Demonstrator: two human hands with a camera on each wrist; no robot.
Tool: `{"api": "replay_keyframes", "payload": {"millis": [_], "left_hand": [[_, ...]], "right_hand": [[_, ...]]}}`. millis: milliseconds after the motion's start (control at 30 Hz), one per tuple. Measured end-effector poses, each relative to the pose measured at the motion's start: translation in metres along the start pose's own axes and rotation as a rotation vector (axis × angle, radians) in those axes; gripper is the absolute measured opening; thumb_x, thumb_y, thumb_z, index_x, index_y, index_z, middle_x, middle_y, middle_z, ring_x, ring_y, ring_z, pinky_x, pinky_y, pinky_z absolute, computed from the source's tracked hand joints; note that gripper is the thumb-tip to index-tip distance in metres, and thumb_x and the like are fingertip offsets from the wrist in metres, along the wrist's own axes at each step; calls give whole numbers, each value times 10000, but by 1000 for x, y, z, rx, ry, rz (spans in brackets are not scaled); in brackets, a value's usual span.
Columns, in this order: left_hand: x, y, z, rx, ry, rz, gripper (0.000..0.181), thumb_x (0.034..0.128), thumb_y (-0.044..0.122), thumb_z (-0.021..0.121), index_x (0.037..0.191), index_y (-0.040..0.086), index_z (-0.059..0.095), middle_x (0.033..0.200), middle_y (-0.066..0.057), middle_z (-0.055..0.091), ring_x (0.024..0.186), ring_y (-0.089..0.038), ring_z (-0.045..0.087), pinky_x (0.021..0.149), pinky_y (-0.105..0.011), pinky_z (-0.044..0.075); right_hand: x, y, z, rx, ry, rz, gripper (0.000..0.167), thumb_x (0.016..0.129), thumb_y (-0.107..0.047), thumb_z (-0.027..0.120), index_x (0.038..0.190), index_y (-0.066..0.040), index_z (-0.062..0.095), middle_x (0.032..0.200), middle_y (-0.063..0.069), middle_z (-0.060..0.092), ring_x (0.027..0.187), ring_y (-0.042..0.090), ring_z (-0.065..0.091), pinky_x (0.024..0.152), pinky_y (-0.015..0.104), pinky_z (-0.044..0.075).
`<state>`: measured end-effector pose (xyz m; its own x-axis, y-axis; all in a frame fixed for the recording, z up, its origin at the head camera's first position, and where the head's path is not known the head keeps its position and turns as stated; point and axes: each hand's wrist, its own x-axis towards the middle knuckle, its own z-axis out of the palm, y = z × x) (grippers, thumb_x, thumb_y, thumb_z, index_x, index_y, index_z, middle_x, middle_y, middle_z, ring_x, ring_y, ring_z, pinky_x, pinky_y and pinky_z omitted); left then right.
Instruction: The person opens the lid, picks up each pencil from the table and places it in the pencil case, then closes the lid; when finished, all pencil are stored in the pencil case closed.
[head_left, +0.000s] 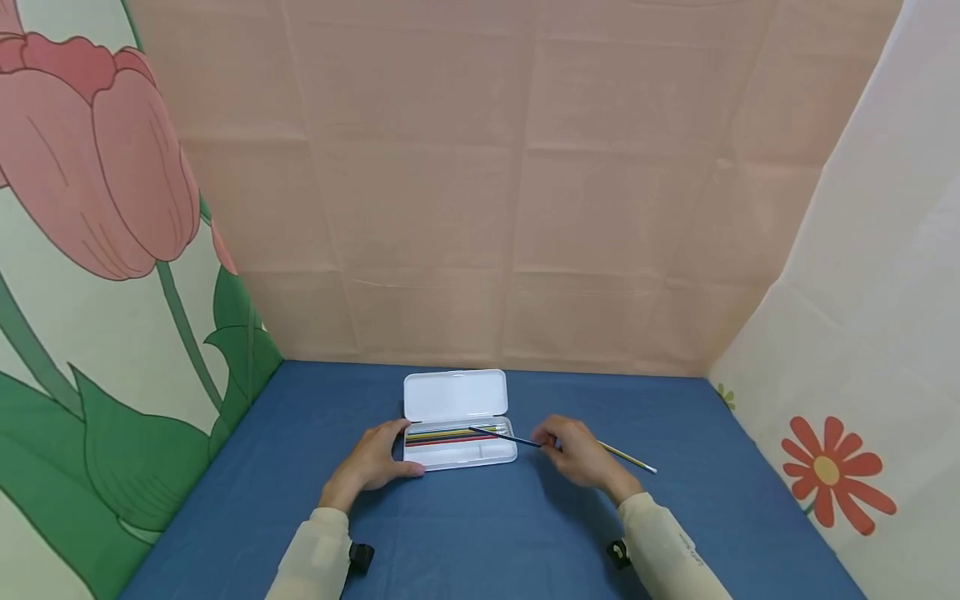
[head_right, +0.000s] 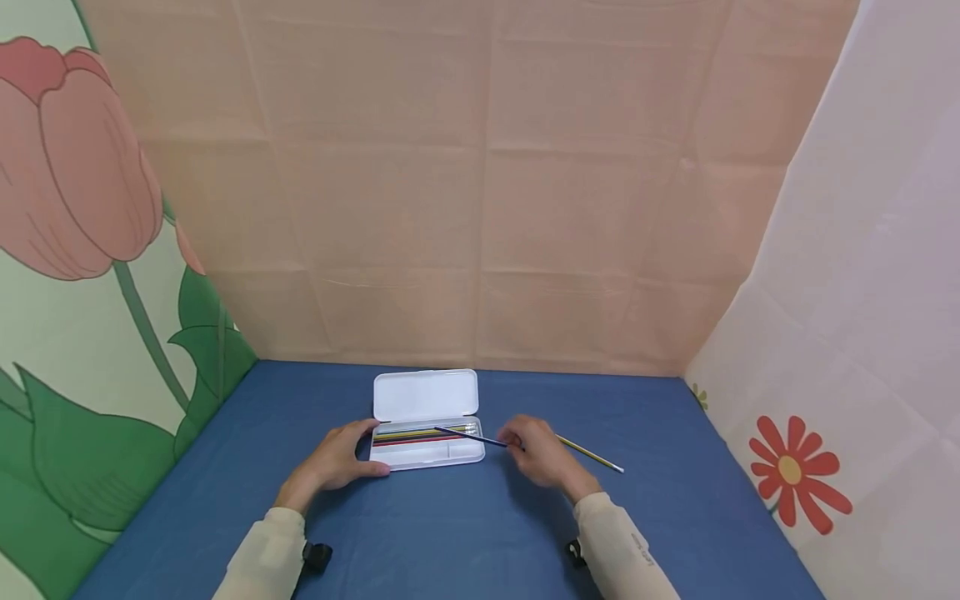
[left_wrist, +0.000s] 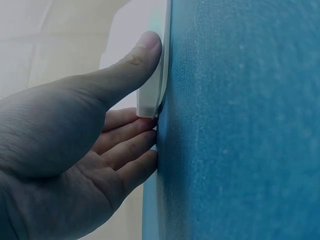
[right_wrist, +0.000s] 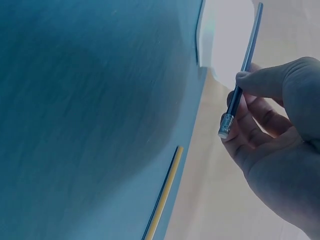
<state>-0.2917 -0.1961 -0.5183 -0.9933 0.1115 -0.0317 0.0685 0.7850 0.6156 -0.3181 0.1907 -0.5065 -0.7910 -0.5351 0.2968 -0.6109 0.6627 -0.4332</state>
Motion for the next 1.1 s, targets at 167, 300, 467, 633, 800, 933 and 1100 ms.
{"api": "replay_keyframes", "payload": {"millis": [167, 300, 467, 633, 800, 933, 1100], "left_hand": [[-1, 0, 0, -2, 0, 3, 966, 881, 345, 997, 1648, 1, 522, 1687, -274, 555, 1574, -523, 509, 1304, -732, 413], [0, 0, 0, 6, 1, 6, 961, 878, 348, 999, 1640, -3, 529, 1672, -280, 567, 1557, -527, 520, 1292, -736, 423], [0, 0, 1, -9, -2, -5, 957, 884, 327, 997, 1651, 8, 522, 1690, -263, 557, 1573, -509, 514, 1305, -727, 416], [2, 0, 1, -7, -4, -4, 961, 884, 330, 997, 1652, 4, 519, 1698, -268, 546, 1583, -518, 502, 1305, -731, 412], [2, 0, 1, -5, -6, -9, 963, 885, 332, 996, 1654, 8, 517, 1702, -267, 542, 1585, -516, 501, 1306, -730, 412], [1, 0, 0, -4, -5, -11, 961, 888, 342, 993, 1651, 5, 518, 1699, -270, 543, 1581, -517, 502, 1306, -730, 413], [1, 1, 0, -9, -7, -18, 963, 885, 343, 995, 1651, 4, 519, 1699, -269, 543, 1586, -515, 498, 1311, -728, 409]], "right_hand": [[15, -11, 5, -9, -30, 32, 194, 1049, 28, 712, 1152, -86, 830, 1081, 35, 776, 957, 124, 658, 837, 326, 589], [28, -18, 9, -10, -31, 42, 211, 1046, 29, 711, 1160, -91, 843, 1083, 28, 787, 963, 138, 666, 859, 350, 599], [45, -24, 17, -4, -37, 37, 239, 1047, 47, 696, 1153, -98, 854, 1070, 31, 790, 949, 117, 659, 867, 368, 613], [60, -27, 27, 14, -54, 25, 236, 1042, 67, 688, 1135, -77, 850, 1052, 59, 789, 941, 148, 663, 868, 379, 609], [71, -29, 37, 45, -84, 38, 258, 1054, 70, 651, 1145, -73, 845, 1091, 66, 797, 987, 165, 686, 903, 416, 624], [79, -30, 44, 58, -97, 39, 271, 1058, 80, 641, 1145, -77, 844, 1097, 61, 795, 1016, 192, 720, 930, 440, 648], [87, -31, 52, 48, -104, 46, 273, 1054, 85, 655, 1130, -90, 850, 1090, 55, 796, 1030, 199, 740, 948, 432, 660]]}}
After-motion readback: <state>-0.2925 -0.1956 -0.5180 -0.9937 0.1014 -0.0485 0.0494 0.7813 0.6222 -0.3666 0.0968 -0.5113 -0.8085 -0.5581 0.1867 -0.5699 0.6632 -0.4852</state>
